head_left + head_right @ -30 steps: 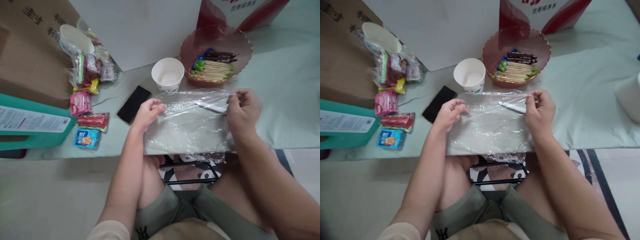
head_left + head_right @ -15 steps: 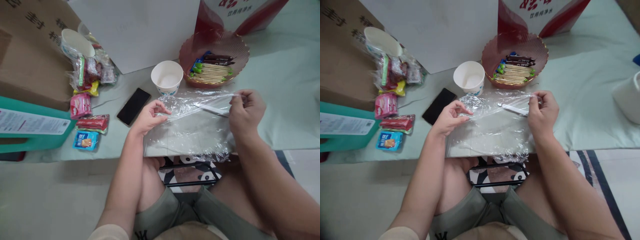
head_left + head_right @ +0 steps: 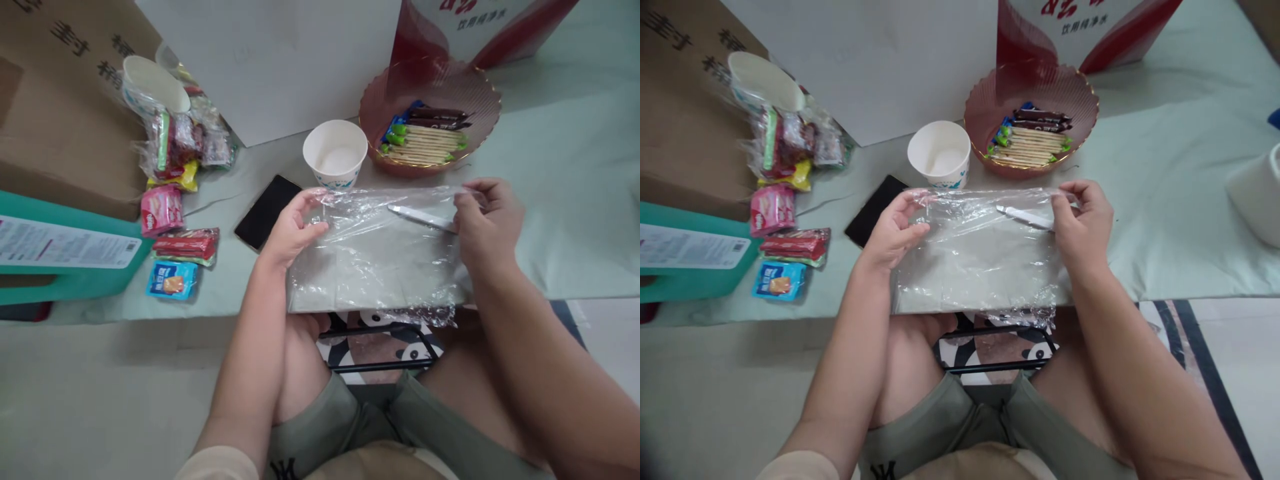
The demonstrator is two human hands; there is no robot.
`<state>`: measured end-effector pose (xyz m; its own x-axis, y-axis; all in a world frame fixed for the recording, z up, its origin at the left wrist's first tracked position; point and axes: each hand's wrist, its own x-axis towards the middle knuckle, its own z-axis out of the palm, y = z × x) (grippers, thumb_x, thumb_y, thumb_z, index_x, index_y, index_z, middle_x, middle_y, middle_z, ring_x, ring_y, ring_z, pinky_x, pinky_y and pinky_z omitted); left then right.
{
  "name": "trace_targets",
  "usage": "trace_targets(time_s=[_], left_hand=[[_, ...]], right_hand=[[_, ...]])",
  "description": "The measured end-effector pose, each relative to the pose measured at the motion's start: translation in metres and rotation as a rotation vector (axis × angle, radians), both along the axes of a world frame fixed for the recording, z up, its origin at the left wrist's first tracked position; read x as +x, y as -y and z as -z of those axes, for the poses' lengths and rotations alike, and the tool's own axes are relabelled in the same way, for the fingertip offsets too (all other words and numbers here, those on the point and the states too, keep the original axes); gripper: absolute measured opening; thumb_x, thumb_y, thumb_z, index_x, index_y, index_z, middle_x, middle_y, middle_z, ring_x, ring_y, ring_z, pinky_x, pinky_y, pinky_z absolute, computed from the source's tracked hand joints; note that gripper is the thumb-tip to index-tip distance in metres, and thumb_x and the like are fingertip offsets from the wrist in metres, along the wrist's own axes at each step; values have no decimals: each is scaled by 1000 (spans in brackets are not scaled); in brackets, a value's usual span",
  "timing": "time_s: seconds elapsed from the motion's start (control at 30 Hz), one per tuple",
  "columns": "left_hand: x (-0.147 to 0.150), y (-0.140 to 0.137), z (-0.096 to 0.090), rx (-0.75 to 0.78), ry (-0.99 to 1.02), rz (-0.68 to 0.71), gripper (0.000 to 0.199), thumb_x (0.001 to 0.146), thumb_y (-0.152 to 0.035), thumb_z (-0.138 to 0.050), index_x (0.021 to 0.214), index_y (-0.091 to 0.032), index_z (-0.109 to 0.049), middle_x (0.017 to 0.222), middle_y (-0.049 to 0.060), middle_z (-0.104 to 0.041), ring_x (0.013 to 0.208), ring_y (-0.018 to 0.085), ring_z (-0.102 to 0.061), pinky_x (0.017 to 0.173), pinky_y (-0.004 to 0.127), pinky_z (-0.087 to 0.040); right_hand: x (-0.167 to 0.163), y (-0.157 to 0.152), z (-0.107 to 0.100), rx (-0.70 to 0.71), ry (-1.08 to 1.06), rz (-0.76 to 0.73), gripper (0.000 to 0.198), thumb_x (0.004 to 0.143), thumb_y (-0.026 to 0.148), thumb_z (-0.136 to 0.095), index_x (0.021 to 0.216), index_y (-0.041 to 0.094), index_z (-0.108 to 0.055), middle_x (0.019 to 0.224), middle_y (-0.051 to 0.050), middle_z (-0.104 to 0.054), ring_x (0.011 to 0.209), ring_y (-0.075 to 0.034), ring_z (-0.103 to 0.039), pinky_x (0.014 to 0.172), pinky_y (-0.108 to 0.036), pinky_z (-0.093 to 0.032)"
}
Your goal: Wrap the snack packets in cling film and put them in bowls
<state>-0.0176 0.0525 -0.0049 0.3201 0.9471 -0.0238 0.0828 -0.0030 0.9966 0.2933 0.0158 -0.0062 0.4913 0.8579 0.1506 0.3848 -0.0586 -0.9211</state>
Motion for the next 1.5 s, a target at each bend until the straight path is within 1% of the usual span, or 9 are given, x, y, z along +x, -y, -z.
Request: trace_targets(time_s=[0.13,0.37,0.57,0.67,0.83,1.07,1.17,1.3,1.5], left_hand=[[1,0,3,9,-141,-134,79,74,-44,-84,139,-35,-41,127,8,-68,87,16,-70,71,29,-55],[10,-7,12,149,-183,-205,95,72,-46,-87,148,-39,-30,144,12,-57,125,27,-64,93,35,-55],[16,-11,16,204,-187,-352,96,76,-35,-86,151,-42,-27,153,11,-48,135,30,-58,100,40,-54],[18,-9,13,275,-213,-402,77,79,-31,-82,145,-40,-42,158,8,-42,141,30,-52,102,43,-54],[19,-3,2,414,-350,-370,13,90,-33,-68,101,-27,-72,141,6,-56,138,28,-54,112,49,-49],[1,28,-13,665,-501,-442,5,84,-30,-70,83,-27,-74,130,5,-64,143,32,-48,122,56,-38],[-9,49,-21,734,-526,-343,3,78,-27,-71,76,-28,-73,114,4,-72,133,32,-57,117,56,-43],[-18,70,-25,644,-598,-148,7,73,-24,-70,67,-27,-67,82,0,-75,103,28,-70,104,52,-51],[-25,86,-26,458,-747,-6,8,70,-24,-67,63,-27,-65,73,1,-75,84,25,-69,90,45,-51]], right_hand=[[-1,0,-2,46,-103,35,13,74,28,-67,80,20,-59,63,4,-52,50,-9,-47,49,-27,-35],[-10,16,-8,270,62,-93,9,75,21,-73,80,20,-66,72,0,-64,64,-12,-58,62,-29,-41],[-19,47,-24,498,196,-513,18,78,8,-71,85,24,-67,84,-1,-71,79,-17,-69,71,-31,-53],[-18,59,-28,462,287,-681,18,80,10,-70,89,25,-66,91,-2,-73,82,-18,-72,71,-32,-56],[-22,63,-23,351,448,-719,15,83,12,-65,85,25,-59,102,-4,-76,89,-21,-75,76,-37,-58],[-24,64,-24,376,534,-845,17,88,17,-64,79,25,-52,102,-4,-77,98,-21,-74,83,-37,-54],[-14,66,-25,323,531,-888,14,87,18,-62,77,24,-53,94,-3,-75,90,-20,-71,81,-37,-51],[0,69,-25,237,543,-1008,10,87,19,-58,79,24,-54,78,0,-69,77,-18,-64,76,-34,-46],[12,78,-24,61,626,-1169,14,92,28,-57,79,25,-61,71,3,-66,68,-15,-61,86,-38,-41]])
